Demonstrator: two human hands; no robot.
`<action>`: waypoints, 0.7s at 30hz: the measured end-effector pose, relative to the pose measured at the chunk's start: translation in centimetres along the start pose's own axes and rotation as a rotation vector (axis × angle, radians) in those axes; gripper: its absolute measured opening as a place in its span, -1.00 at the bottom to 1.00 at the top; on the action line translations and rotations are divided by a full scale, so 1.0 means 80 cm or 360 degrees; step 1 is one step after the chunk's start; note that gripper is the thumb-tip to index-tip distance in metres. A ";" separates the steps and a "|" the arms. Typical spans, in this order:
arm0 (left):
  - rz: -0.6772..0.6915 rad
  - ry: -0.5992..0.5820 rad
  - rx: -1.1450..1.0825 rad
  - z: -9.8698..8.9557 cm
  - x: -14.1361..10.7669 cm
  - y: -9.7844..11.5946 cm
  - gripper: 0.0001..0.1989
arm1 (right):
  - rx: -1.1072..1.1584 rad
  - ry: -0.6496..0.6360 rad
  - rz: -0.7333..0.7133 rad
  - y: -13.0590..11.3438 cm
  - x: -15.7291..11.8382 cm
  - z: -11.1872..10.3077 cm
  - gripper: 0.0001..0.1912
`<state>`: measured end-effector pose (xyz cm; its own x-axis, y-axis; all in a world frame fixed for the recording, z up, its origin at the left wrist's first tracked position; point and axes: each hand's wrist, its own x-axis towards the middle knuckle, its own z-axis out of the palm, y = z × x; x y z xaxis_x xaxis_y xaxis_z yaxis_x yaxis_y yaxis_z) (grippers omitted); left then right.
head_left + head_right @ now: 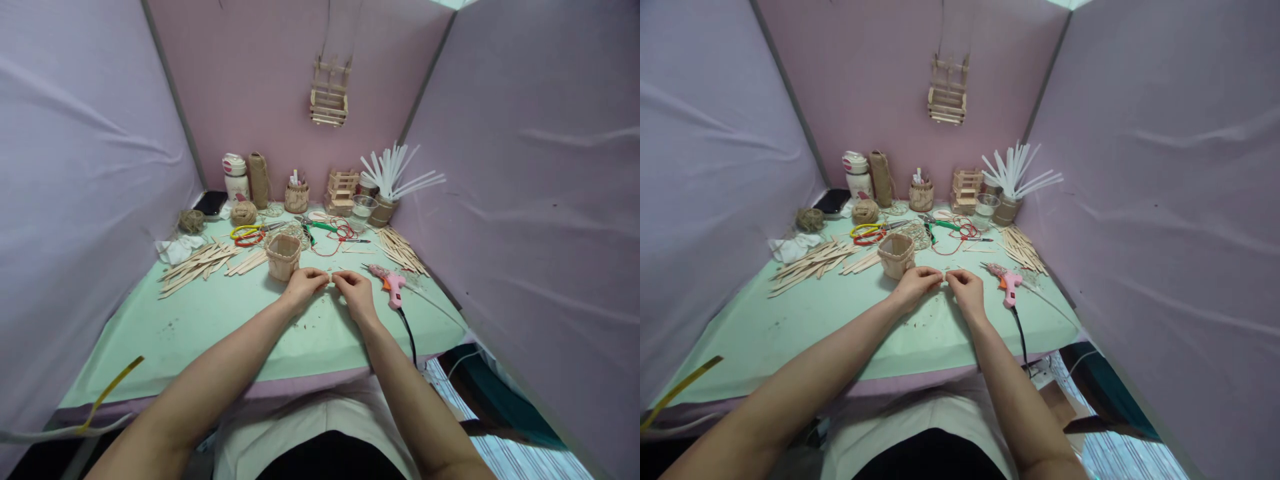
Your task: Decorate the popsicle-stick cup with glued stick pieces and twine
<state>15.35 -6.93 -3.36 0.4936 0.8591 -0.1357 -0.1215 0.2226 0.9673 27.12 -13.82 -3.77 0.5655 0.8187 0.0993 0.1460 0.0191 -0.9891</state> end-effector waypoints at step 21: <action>0.0015 -0.0048 0.0000 0.001 -0.002 0.000 -0.75 | 0.0023 -0.0018 0.0020 -0.001 -0.001 0.001 -0.77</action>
<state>15.35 -7.09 -3.35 0.5180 0.8469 -0.1200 -0.1263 0.2145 0.9685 26.99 -13.82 -3.74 0.5582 0.8253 0.0854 0.1268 0.0169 -0.9918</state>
